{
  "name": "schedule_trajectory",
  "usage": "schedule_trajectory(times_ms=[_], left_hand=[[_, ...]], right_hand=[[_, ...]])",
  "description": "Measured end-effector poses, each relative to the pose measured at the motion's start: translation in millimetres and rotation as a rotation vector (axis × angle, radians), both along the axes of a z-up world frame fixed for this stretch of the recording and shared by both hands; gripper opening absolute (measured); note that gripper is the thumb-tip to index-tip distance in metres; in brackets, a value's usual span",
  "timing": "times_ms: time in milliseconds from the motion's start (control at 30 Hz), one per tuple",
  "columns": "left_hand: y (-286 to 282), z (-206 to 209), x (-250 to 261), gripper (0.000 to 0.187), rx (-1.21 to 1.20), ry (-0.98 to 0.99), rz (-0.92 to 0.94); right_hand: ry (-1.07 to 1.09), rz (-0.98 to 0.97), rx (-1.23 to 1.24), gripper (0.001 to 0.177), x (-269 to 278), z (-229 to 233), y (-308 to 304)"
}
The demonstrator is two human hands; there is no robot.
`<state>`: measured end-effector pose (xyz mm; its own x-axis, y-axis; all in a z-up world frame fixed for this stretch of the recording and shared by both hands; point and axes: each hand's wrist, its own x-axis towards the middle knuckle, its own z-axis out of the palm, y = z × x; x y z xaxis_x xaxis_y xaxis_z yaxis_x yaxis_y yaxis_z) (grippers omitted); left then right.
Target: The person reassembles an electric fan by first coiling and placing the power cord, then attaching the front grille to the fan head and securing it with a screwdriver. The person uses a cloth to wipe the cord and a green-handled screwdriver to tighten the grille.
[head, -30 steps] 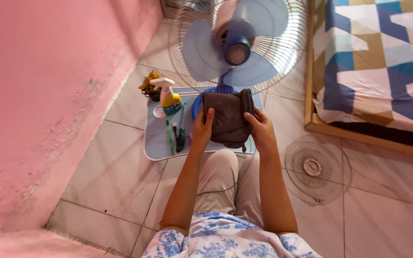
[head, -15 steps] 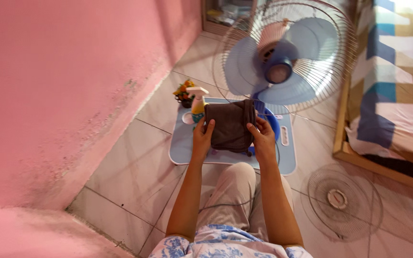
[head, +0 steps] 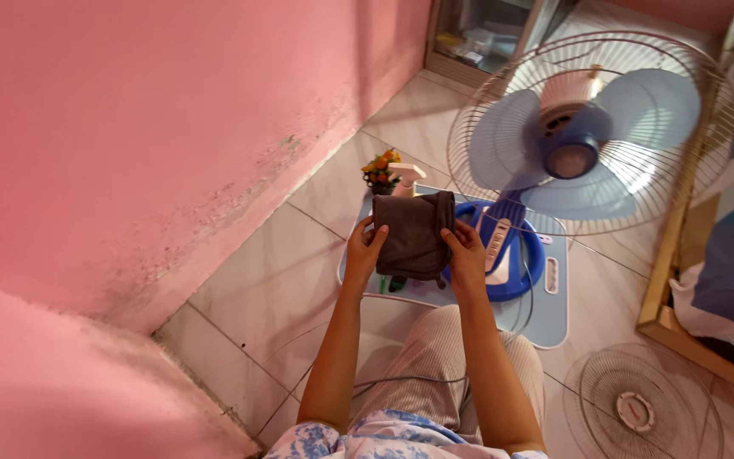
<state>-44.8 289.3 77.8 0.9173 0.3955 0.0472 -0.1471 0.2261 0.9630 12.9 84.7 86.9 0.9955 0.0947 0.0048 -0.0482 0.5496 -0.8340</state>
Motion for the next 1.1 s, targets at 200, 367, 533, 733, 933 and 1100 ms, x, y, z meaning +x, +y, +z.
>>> schedule_trajectory(times_ms=[200,367,533,733,933,1100], left_hand=[[28,-21,-3,0.054,-0.019,0.031,0.109],[58,-59,-2,0.05,-0.012,0.003,0.179],[86,-107,-12,0.049,-0.024,0.072,0.235],[105,-158,-12,0.051,-0.039,0.108,0.269],[116,-186,-10,0.049,-0.075,0.299,0.266],[111,-194,-10,0.051,-0.067,0.33,0.283]], right_hand=[[0.009,0.063,-0.032,0.041,12,-23,33],[0.037,0.123,-0.111,0.043,20,-46,62],[0.037,0.15,-0.363,0.042,29,-91,90],[0.049,0.201,-0.331,0.043,38,-150,120],[0.046,0.177,-0.428,0.041,45,-173,136],[0.028,0.138,-0.496,0.037,41,-177,143]])
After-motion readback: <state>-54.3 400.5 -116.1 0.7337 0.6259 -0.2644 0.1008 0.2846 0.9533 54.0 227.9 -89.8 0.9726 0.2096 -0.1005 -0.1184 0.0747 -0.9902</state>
